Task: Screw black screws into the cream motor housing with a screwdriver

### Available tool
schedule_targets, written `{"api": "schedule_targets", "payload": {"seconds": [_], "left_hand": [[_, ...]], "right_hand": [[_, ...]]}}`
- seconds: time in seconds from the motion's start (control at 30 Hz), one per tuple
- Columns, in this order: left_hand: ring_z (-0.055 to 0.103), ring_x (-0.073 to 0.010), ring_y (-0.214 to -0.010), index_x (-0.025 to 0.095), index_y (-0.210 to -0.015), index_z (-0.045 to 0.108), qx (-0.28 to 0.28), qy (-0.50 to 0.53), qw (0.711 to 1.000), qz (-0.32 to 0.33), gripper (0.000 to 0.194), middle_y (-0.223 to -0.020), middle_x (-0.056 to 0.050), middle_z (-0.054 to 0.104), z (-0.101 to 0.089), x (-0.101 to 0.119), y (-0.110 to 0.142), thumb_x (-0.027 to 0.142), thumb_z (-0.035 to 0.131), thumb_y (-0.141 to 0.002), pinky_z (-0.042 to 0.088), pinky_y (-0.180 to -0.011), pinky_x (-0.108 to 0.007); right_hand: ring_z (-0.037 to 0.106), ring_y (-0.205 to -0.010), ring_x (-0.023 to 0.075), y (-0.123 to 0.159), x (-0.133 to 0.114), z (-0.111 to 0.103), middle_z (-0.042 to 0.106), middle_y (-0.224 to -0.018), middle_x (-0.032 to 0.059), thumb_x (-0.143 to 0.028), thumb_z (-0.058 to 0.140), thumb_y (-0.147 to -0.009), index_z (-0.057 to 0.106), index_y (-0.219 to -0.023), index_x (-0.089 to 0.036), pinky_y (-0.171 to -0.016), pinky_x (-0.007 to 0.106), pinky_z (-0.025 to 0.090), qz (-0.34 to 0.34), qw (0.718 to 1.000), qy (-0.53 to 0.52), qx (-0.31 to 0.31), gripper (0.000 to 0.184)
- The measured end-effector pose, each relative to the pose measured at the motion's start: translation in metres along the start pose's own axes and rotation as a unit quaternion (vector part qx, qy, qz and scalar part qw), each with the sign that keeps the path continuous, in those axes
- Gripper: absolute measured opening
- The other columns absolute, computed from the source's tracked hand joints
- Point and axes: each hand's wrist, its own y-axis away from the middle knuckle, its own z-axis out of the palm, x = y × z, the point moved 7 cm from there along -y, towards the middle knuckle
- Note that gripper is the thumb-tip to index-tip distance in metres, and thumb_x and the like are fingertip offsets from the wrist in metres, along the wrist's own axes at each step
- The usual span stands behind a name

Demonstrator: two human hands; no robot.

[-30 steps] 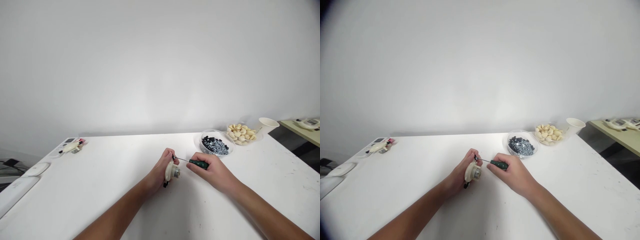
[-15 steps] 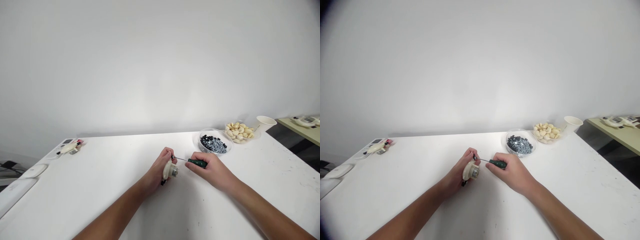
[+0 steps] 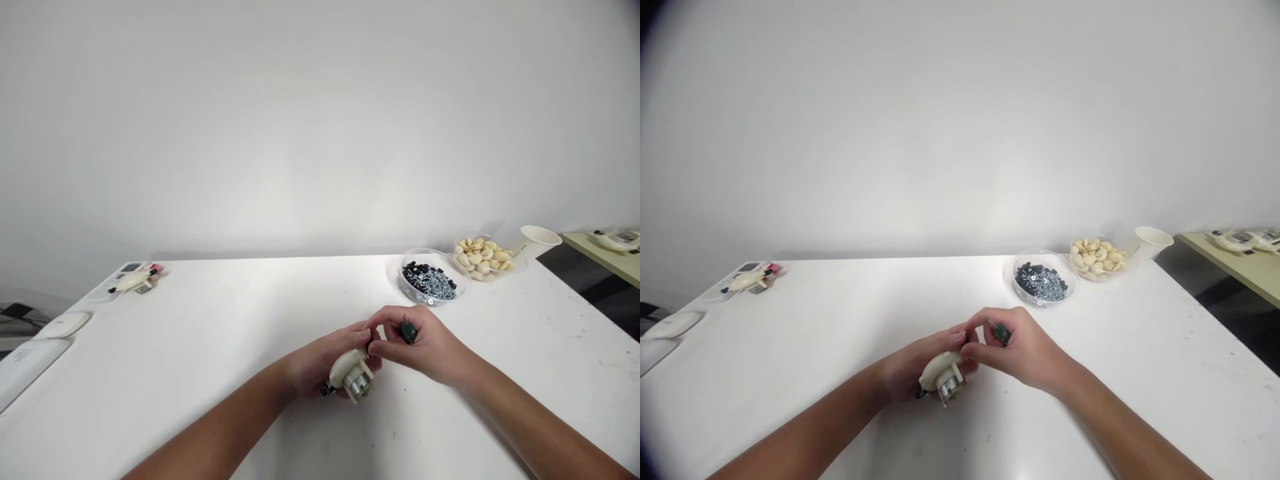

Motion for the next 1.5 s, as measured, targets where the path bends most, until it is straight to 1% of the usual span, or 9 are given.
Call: {"api": "schedule_targets", "payload": {"seconds": [0.1, 0.23, 0.43, 0.67, 0.83, 1.0, 1.07, 1.3, 1.5], "left_hand": [[0.046, -0.0105, -0.063, 0.018, -0.097, 0.057, 0.003, 0.01, 1.0, 0.001, 0.045, -0.083, -0.001, 0.052, -0.006, -0.002, -0.002, 0.063, 0.063, -0.094, 0.038, -0.05, -0.02], [0.047, -0.011, -0.062, 0.015, -0.093, 0.061, 0.017, 0.007, 0.999, -0.036, 0.064, -0.083, -0.003, 0.054, -0.013, -0.009, -0.001, 0.079, 0.051, -0.092, 0.037, -0.051, -0.023], [0.048, -0.0133, -0.063, 0.02, -0.106, 0.064, 0.005, 0.015, 0.999, -0.044, 0.072, -0.084, -0.003, 0.058, -0.009, -0.004, 0.005, 0.086, 0.037, -0.092, 0.033, -0.05, -0.024], [0.046, -0.0135, -0.055, 0.022, -0.111, 0.066, -0.022, 0.031, 0.996, -0.085, 0.076, -0.083, -0.004, 0.06, -0.009, -0.005, 0.008, 0.089, 0.037, -0.09, 0.027, -0.044, -0.025], [0.05, -0.0146, -0.058, 0.02, -0.112, 0.067, -0.021, 0.042, 0.993, -0.105, 0.066, -0.086, -0.005, 0.063, -0.016, -0.008, 0.008, 0.08, 0.045, -0.092, 0.03, -0.044, -0.024], [0.049, -0.0155, -0.057, 0.017, -0.102, 0.068, -0.04, 0.031, 0.995, -0.092, 0.038, -0.083, -0.006, 0.061, -0.012, -0.003, 0.007, 0.048, 0.052, -0.088, 0.032, -0.042, -0.025], [0.049, -0.0156, -0.057, 0.018, -0.099, 0.067, -0.031, 0.02, 0.995, -0.091, 0.031, -0.082, -0.005, 0.06, -0.011, -0.002, 0.007, 0.042, 0.052, -0.084, 0.034, -0.042, -0.024], [0.049, -0.0148, -0.056, 0.018, -0.092, 0.063, -0.017, -0.01, 0.995, -0.099, 0.03, -0.08, -0.004, 0.056, -0.012, -0.003, 0.005, 0.043, 0.053, -0.079, 0.035, -0.04, -0.023], [0.049, -0.0158, -0.065, 0.017, -0.096, 0.065, -0.005, -0.048, 0.998, -0.038, 0.031, -0.085, -0.005, 0.057, -0.014, 0.004, 0.006, 0.041, 0.047, -0.087, 0.04, -0.053, -0.025]], "right_hand": [[0.042, -0.058, 0.011, 0.0, -0.003, -0.004, 0.046, -0.063, -0.0055, -0.042, 0.078, -0.092, 0.079, -0.101, -0.024, -0.054, 0.026, 0.032, -0.02, 0.999, 0.038, 0.009, 0.02], [0.049, -0.061, 0.0115, 0.0, -0.009, -0.006, 0.055, -0.067, -0.0039, -0.039, 0.077, -0.094, 0.08, -0.103, -0.027, -0.056, 0.025, 0.037, -0.059, 0.995, 0.081, 0.018, 0.016], [0.061, -0.068, 0.0132, 0.008, -0.028, 0.001, 0.078, -0.087, -0.0013, -0.026, 0.069, -0.1, 0.076, -0.104, -0.026, -0.061, 0.026, 0.042, -0.141, 0.981, 0.134, -0.011, 0.008], [0.065, -0.069, 0.0163, 0.01, -0.033, 0.008, 0.08, -0.087, -0.0005, -0.03, 0.065, -0.102, 0.074, -0.104, -0.028, -0.06, 0.029, 0.044, -0.137, 0.978, 0.156, -0.033, 0.01], [0.061, -0.062, 0.0121, 0.013, -0.036, 0.008, 0.078, -0.085, -0.0043, -0.027, 0.065, -0.102, 0.07, -0.103, -0.028, -0.058, 0.027, 0.042, -0.175, 0.964, 0.199, -0.017, 0.005], [0.063, -0.068, 0.0123, 0.015, -0.037, 0.009, 0.076, -0.087, -0.0042, -0.027, 0.065, -0.103, 0.068, -0.109, -0.029, -0.059, 0.025, 0.043, -0.182, 0.96, 0.214, -0.016, 0.007], [0.064, -0.07, 0.013, 0.014, -0.037, 0.01, 0.076, -0.088, -0.0032, -0.026, 0.063, -0.103, 0.068, -0.112, -0.029, -0.06, 0.025, 0.044, -0.186, 0.959, 0.211, -0.021, 0.01], [0.068, -0.072, 0.0131, 0.014, -0.04, 0.01, 0.077, -0.089, -0.0043, -0.018, 0.061, -0.103, 0.064, -0.129, -0.033, -0.064, 0.026, 0.047, -0.22, 0.951, 0.217, -0.011, 0.031], [0.069, -0.072, 0.0129, 0.011, -0.037, 0.008, 0.077, -0.09, -0.0032, -0.02, 0.059, -0.105, 0.064, -0.135, -0.035, -0.064, 0.025, 0.048, -0.216, 0.948, 0.232, 0.001, 0.034]]}}
